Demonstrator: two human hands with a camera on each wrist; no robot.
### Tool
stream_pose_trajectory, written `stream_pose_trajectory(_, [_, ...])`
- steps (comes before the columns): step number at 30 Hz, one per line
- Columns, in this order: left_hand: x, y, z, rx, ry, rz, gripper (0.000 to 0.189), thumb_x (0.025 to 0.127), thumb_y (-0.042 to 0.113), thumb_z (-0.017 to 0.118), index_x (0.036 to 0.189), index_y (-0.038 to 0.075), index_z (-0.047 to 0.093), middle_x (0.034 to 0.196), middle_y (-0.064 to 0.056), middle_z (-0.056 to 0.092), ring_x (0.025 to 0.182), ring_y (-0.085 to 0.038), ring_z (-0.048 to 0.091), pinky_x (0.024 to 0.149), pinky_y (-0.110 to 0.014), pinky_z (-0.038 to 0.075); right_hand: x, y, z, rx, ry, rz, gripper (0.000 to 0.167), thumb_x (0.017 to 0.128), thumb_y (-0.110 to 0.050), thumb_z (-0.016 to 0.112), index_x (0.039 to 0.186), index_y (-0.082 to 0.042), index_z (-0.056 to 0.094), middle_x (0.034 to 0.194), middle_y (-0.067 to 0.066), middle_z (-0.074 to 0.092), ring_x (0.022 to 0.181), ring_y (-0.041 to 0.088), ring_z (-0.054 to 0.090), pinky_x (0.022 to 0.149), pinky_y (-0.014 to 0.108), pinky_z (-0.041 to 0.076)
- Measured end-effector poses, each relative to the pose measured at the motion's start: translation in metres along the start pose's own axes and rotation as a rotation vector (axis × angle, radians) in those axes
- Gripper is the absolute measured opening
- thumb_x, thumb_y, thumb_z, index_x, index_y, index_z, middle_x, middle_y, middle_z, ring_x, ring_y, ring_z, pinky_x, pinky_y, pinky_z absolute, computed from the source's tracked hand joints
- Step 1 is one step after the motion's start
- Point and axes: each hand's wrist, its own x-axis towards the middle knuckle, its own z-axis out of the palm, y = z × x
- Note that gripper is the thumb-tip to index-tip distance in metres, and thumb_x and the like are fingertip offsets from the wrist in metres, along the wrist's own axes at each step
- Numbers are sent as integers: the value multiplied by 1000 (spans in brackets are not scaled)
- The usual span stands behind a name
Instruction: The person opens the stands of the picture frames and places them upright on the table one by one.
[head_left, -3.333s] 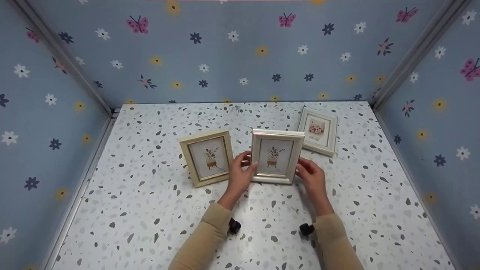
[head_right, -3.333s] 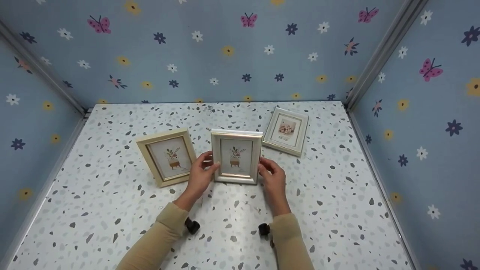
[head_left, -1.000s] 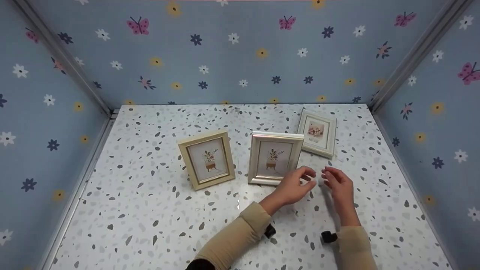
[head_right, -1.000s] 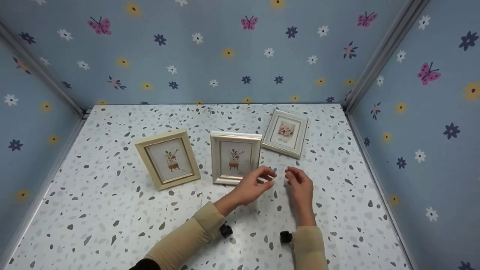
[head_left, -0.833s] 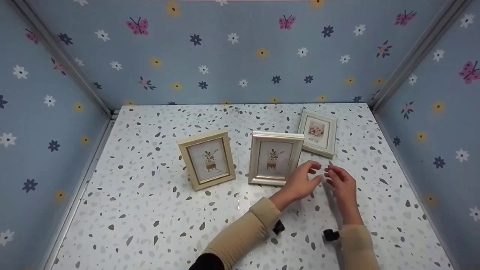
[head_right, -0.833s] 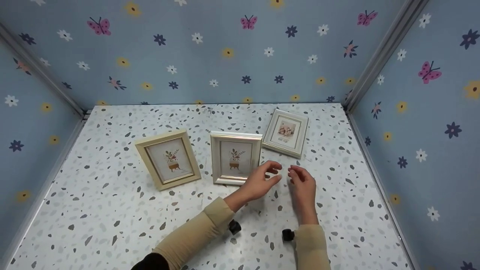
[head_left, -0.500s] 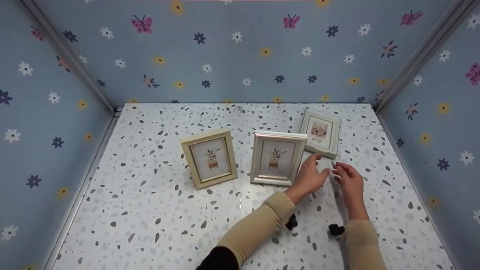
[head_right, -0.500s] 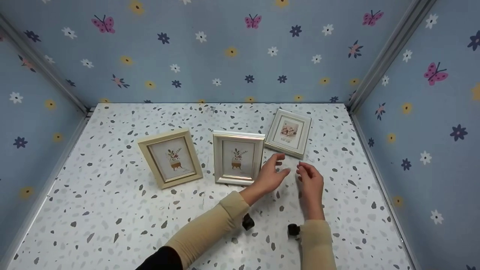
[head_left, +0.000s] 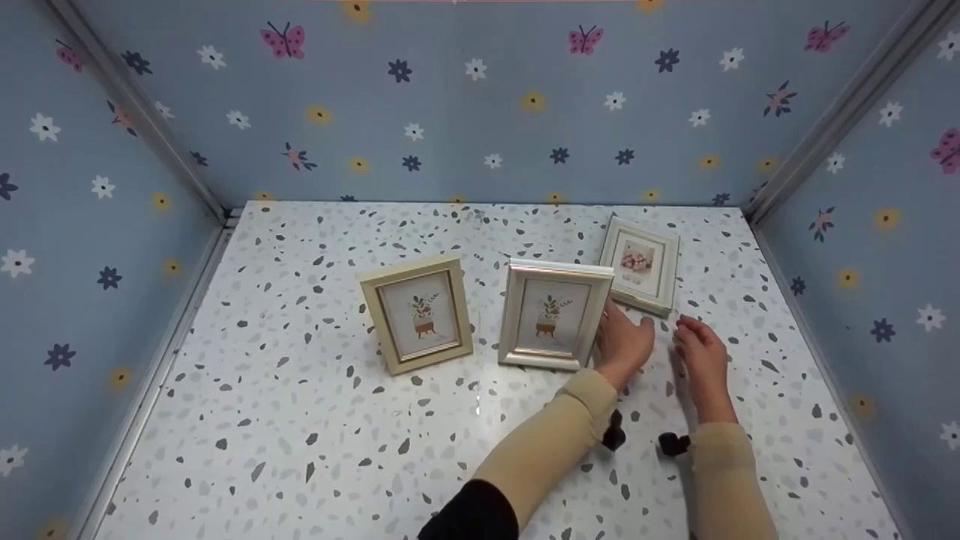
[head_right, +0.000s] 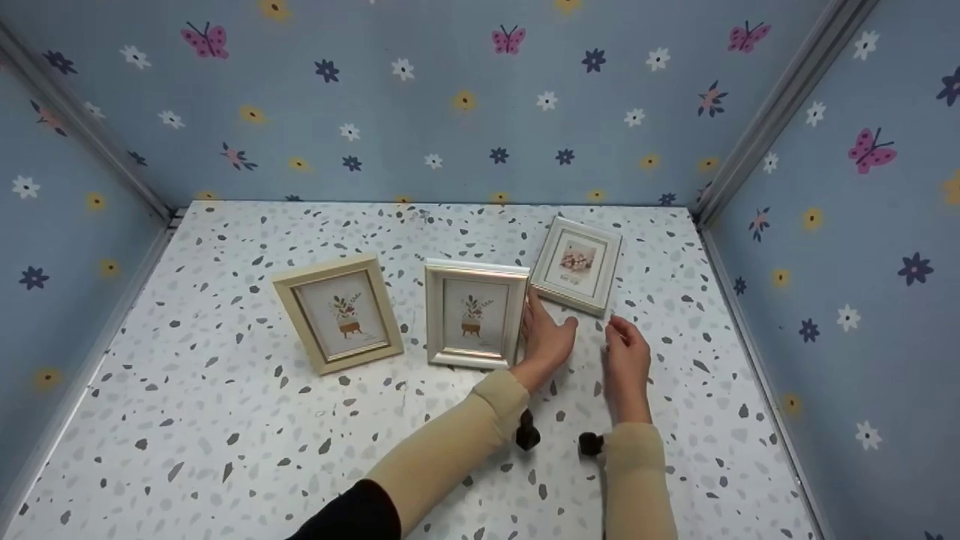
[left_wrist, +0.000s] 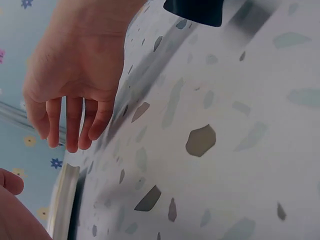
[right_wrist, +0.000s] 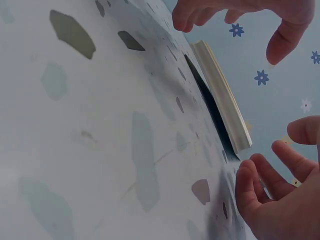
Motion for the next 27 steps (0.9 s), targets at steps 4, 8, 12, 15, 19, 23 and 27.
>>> stream_pose_trajectory(4, [9, -3, 5, -11, 67, -1, 82, 91, 33, 68, 157, 11, 24, 158, -10, 31, 145, -21, 27, 116, -35, 25, 6, -1, 5, -45, -29, 33, 48, 105, -25, 49, 151, -11, 43, 151, 9, 44, 133, 20, 44, 110, 34, 38])
stream_pose_trajectory(8, [18, -4, 5, -60, 105, 37, 76, 91, 29, 68, 154, 9, 29, 155, -7, 37, 143, -19, 31, 116, -32, 26, 11, -4, 7, -49, -45, 45, 50, 105, -26, 49, 153, -13, 40, 154, 7, 41, 135, 21, 42, 111, 32, 37])
stream_pose_trajectory(12, [22, -1, 4, -86, 82, 43, 71, 93, 25, 65, 153, 7, 32, 154, -7, 39, 144, -18, 31, 117, -31, 25, 16, -8, 6, -40, -49, 57, 51, 105, -26, 49, 153, -14, 39, 155, 6, 39, 136, 20, 42, 111, 31, 37])
stream_pose_trajectory(15, [25, -1, 2, -105, 54, 41, 70, 94, 24, 64, 153, 6, 32, 154, -8, 39, 144, -17, 31, 117, -31, 24, 20, -11, 9, -28, -50, 72, 52, 104, -24, 49, 154, -14, 38, 156, 7, 39, 136, 20, 43, 110, 30, 37])
stream_pose_trajectory(19, [27, -4, -1, -151, 7, 35, 69, 96, 22, 63, 154, 5, 29, 156, -10, 36, 145, -19, 29, 117, -32, 24, 24, -14, 13, -15, -44, 87, 53, 103, -22, 49, 154, -12, 37, 154, 10, 41, 134, 20, 44, 110, 30, 38])
stream_pose_trajectory(23, [26, -5, -5, -194, -24, 37, 70, 98, 19, 62, 156, 6, 24, 159, -10, 30, 147, -22, 26, 117, -35, 26, 28, -15, 14, 15, -12, 100, 54, 102, -19, 50, 154, -10, 37, 147, 13, 47, 129, 19, 48, 108, 30, 40])
stream_pose_trajectory(27, [23, -4, -6, -179, -14, 54, 72, 98, 20, 62, 157, 8, 23, 160, -9, 28, 147, -22, 24, 117, -37, 26, 30, -16, 11, 30, 15, 114, 54, 103, -21, 50, 154, -11, 36, 142, 14, 50, 124, 19, 51, 107, 30, 41])
